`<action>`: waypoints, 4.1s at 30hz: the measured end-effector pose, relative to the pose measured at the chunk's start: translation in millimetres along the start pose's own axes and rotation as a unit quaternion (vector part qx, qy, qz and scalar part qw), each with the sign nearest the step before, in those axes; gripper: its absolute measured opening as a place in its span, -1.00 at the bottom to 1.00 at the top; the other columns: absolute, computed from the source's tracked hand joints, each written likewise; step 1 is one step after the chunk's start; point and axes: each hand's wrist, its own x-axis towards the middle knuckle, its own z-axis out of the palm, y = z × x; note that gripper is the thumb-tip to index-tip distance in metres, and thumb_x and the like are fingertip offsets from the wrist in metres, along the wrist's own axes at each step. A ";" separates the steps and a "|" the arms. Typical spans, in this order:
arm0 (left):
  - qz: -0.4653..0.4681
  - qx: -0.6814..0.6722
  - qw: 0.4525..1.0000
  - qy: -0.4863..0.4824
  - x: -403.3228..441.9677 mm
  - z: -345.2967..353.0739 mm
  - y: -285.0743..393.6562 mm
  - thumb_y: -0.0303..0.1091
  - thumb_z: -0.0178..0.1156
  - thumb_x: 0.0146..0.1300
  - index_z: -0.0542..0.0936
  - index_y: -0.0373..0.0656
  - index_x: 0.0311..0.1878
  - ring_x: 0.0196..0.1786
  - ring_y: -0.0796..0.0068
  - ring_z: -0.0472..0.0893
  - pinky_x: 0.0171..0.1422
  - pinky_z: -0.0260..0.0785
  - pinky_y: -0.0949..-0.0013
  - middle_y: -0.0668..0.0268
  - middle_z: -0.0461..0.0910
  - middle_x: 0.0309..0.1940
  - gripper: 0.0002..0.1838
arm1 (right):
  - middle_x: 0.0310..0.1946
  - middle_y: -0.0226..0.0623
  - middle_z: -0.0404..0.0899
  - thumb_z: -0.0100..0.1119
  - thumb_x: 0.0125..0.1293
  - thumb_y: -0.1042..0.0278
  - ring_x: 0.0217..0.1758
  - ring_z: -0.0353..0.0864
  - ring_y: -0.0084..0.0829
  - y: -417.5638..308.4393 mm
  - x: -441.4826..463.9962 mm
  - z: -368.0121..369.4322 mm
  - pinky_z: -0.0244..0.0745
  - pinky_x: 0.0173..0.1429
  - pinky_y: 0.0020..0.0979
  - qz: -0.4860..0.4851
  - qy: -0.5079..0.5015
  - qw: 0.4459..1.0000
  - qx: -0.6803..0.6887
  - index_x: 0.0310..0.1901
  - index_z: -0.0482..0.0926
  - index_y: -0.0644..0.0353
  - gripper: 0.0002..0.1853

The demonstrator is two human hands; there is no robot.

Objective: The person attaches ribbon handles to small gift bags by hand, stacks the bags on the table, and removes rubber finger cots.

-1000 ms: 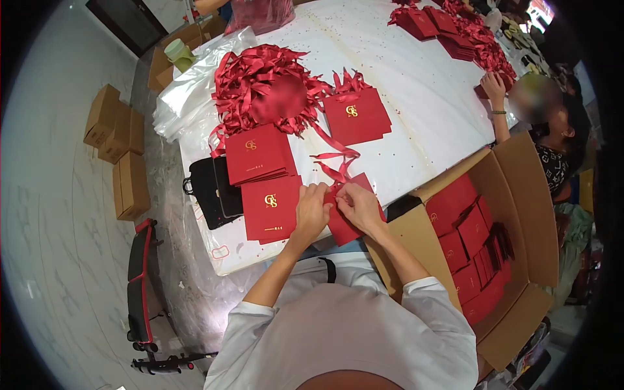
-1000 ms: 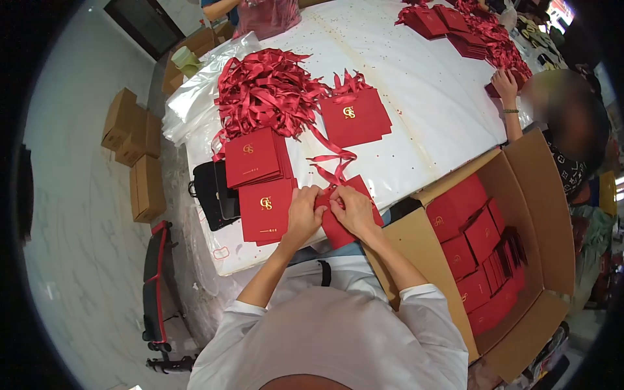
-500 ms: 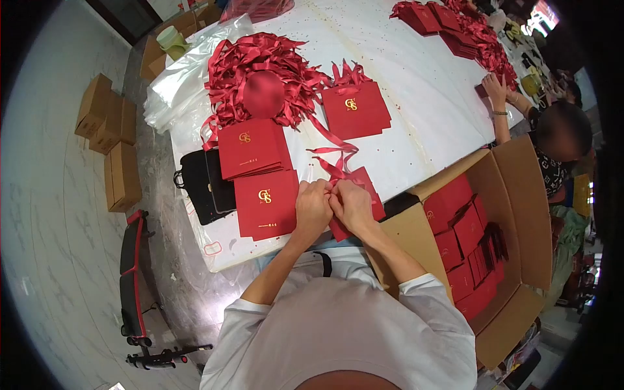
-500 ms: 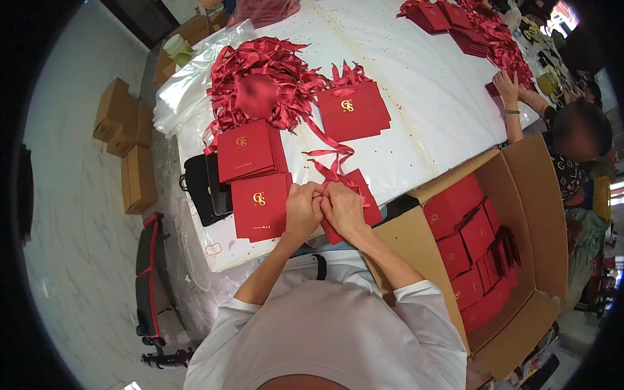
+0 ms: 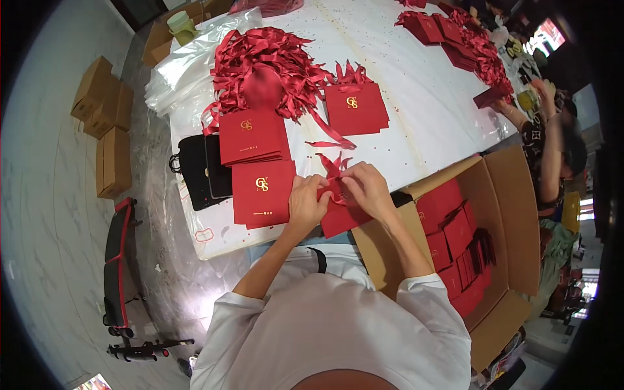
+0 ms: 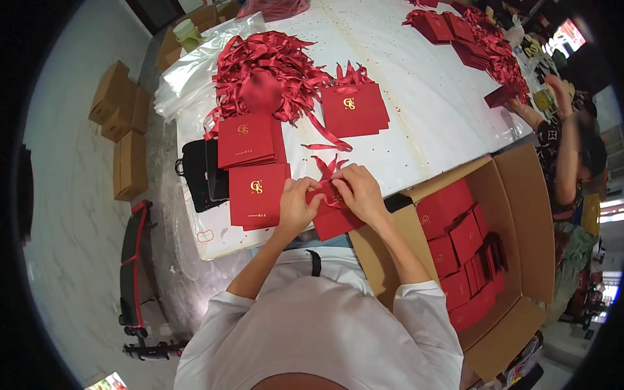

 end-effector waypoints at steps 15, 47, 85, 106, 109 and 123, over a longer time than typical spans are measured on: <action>0.148 0.029 0.989 0.003 -3.3 -11.1 8.9 -0.48 0.31 0.08 0.61 -0.16 -0.31 -0.24 0.17 0.51 -0.16 0.41 0.19 0.27 0.58 -0.37 -0.89 | -0.53 -0.39 0.63 0.33 0.20 0.36 -0.46 0.49 -0.70 62.1 14.7 35.7 0.40 -0.33 -0.55 0.172 -0.268 0.902 0.292 -0.40 0.71 0.30 -0.84; -0.027 0.128 0.988 -0.079 54.1 27.5 -37.7 -0.41 0.32 0.13 0.51 -0.23 -0.11 -0.21 0.01 0.62 -0.09 0.46 0.07 0.08 0.64 -0.38 -0.72 | -0.46 -0.20 0.63 0.37 0.19 0.21 -0.42 0.63 -0.29 70.1 26.4 45.5 0.51 -0.27 -0.31 0.166 0.001 0.986 0.004 -0.36 0.61 0.25 -0.75; -0.101 -0.314 0.932 -0.148 -8.6 -0.1 2.0 -0.50 0.35 0.15 0.49 -0.27 0.17 0.00 0.47 0.64 0.13 0.47 0.37 0.21 0.67 -0.05 -0.51 | -0.51 -0.53 0.55 0.25 0.35 0.34 -0.46 0.43 -0.73 94.6 45.2 10.5 0.35 -0.35 -0.61 0.240 0.098 0.920 0.295 -0.14 0.63 0.32 -0.80; -0.078 -0.259 0.959 0.083 -5.1 -19.8 4.6 -0.60 0.24 0.22 0.48 -0.30 0.10 -0.17 0.46 0.62 -0.15 0.47 0.50 0.16 0.59 -0.04 -0.63 | 0.04 -0.15 0.49 0.09 0.48 0.36 0.08 0.49 -0.48 103.2 61.6 5.7 0.42 0.16 -0.46 0.170 0.287 0.902 0.275 0.22 0.25 0.34 -0.60; -0.067 -0.186 0.975 0.105 -13.4 -36.5 0.6 -0.61 0.24 0.19 0.54 -0.30 0.03 -0.15 0.38 0.63 -0.13 0.48 0.44 0.16 0.60 -0.03 -0.69 | 0.02 -0.09 0.52 0.19 0.42 0.28 0.06 0.53 -0.41 125.3 84.5 11.8 0.45 0.14 -0.41 0.172 0.278 0.917 0.228 0.20 0.25 0.35 -0.52; -0.021 0.139 0.975 0.172 -37.2 -85.6 -44.7 -0.51 0.27 0.15 0.56 -0.19 0.01 0.16 0.04 0.47 0.29 0.25 0.10 0.11 0.56 0.03 -0.68 | -0.12 -0.05 0.49 0.17 0.27 0.44 -0.03 0.46 -0.05 77.0 81.6 23.4 0.35 0.11 -0.16 -0.007 0.239 0.969 -0.061 -0.04 0.52 0.30 -0.76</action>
